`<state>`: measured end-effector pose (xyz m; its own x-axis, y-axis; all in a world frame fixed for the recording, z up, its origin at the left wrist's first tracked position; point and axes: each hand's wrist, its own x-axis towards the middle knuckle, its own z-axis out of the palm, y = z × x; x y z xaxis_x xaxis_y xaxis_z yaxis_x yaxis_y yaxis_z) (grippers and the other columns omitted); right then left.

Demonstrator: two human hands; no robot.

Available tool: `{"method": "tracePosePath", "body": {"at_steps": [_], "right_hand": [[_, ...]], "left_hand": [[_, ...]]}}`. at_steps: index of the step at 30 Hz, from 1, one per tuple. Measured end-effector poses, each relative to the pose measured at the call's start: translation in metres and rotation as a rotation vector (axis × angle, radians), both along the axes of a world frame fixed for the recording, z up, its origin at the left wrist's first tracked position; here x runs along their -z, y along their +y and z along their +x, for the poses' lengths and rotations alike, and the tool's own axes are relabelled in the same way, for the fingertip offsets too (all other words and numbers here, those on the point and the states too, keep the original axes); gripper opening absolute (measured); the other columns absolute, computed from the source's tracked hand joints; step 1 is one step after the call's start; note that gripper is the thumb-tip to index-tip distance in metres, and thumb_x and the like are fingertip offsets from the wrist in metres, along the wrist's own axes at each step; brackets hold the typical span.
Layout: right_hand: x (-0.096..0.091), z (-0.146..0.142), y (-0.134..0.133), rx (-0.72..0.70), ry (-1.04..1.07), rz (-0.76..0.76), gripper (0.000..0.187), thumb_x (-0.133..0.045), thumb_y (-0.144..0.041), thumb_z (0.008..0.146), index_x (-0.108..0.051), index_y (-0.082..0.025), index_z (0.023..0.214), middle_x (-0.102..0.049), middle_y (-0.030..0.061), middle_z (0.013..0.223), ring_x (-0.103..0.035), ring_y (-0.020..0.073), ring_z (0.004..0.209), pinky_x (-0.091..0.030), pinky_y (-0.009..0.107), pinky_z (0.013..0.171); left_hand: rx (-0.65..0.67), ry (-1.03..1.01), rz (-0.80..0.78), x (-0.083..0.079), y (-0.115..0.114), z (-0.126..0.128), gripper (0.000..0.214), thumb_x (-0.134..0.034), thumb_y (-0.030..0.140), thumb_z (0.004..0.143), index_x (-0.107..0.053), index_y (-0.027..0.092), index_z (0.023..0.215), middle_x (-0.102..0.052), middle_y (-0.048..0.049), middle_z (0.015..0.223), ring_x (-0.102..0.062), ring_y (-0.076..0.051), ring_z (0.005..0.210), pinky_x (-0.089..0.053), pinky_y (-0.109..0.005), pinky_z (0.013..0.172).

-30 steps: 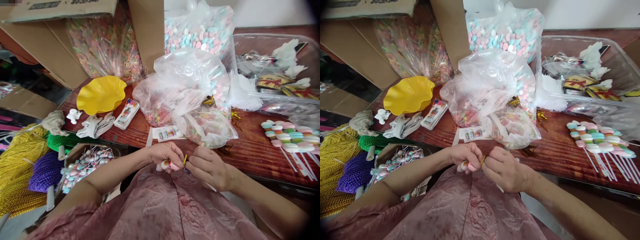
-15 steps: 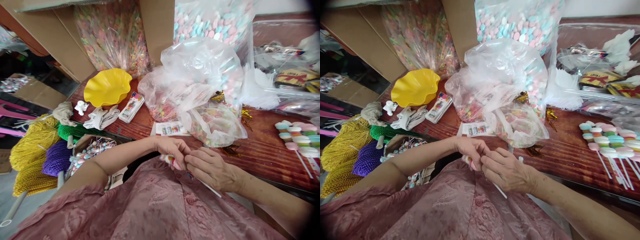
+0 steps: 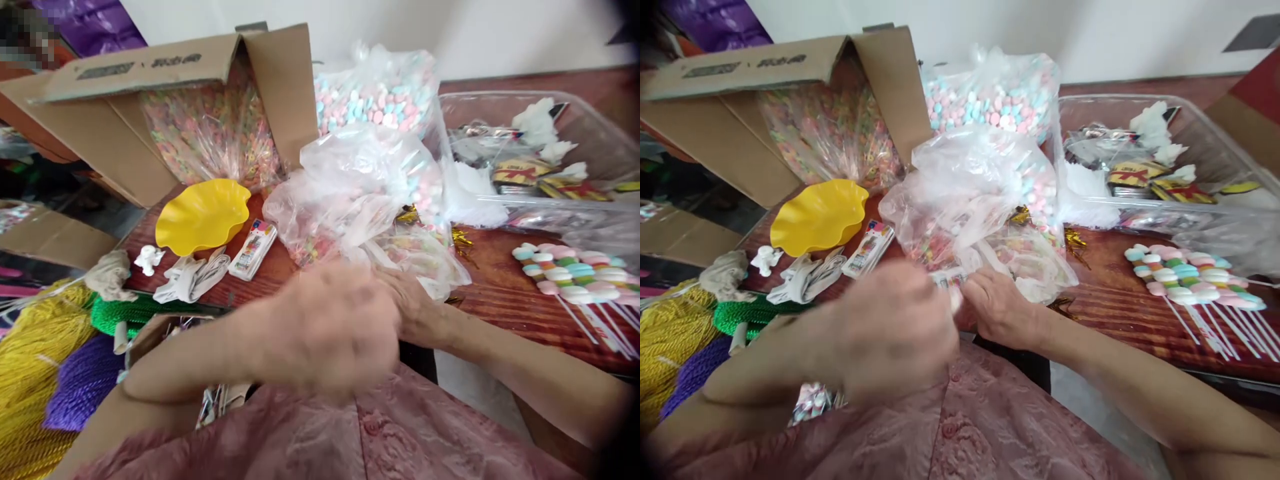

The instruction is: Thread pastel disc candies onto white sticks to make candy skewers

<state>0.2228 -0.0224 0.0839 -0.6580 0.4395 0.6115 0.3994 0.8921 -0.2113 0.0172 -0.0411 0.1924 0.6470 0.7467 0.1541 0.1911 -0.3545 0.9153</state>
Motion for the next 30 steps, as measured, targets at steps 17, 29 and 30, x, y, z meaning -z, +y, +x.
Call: {"method": "tracePosePath", "body": {"at_steps": [17, 29, 30], "right_hand": [[0.019, -0.043, 0.010, 0.051, 0.016, 0.275, 0.020, -0.040, -0.010, 0.089, -0.052, -0.019, 0.076, -0.055, 0.0042, 0.068, -0.043, 0.0167, 0.066, -0.032, 0.031, 0.063], [0.033, -0.065, 0.014, -0.044, 0.283, -0.405, 0.019, -0.047, -0.023, 0.089, -0.051, -0.020, 0.071, -0.054, 0.0020, 0.065, -0.044, 0.0144, 0.063, -0.034, 0.030, 0.061], [0.037, -0.070, 0.010, -0.074, 0.325, -0.690, 0.018, -0.048, -0.025, 0.089, -0.052, -0.019, 0.072, -0.053, 0.0008, 0.064, -0.043, 0.0131, 0.060, -0.034, 0.028, 0.059]], "left_hand": [[-0.398, -0.597, -0.766, 0.102, 0.000, -0.014, 0.050, -0.081, 0.040, 0.069, -0.068, 0.022, 0.114, -0.068, -0.0044, 0.102, -0.063, -0.016, 0.091, -0.049, -0.025, 0.080], [-0.469, -0.066, -0.157, 0.134, -0.028, -0.030, 0.014, -0.059, 0.030, 0.088, -0.061, 0.016, 0.087, -0.060, -0.0023, 0.073, -0.056, -0.014, 0.065, -0.048, -0.029, 0.070], [-0.504, 0.027, -0.030, 0.136, -0.029, -0.033, 0.014, -0.056, 0.029, 0.089, -0.062, 0.017, 0.086, -0.063, -0.0040, 0.076, -0.057, -0.016, 0.069, -0.047, -0.031, 0.073]]}}
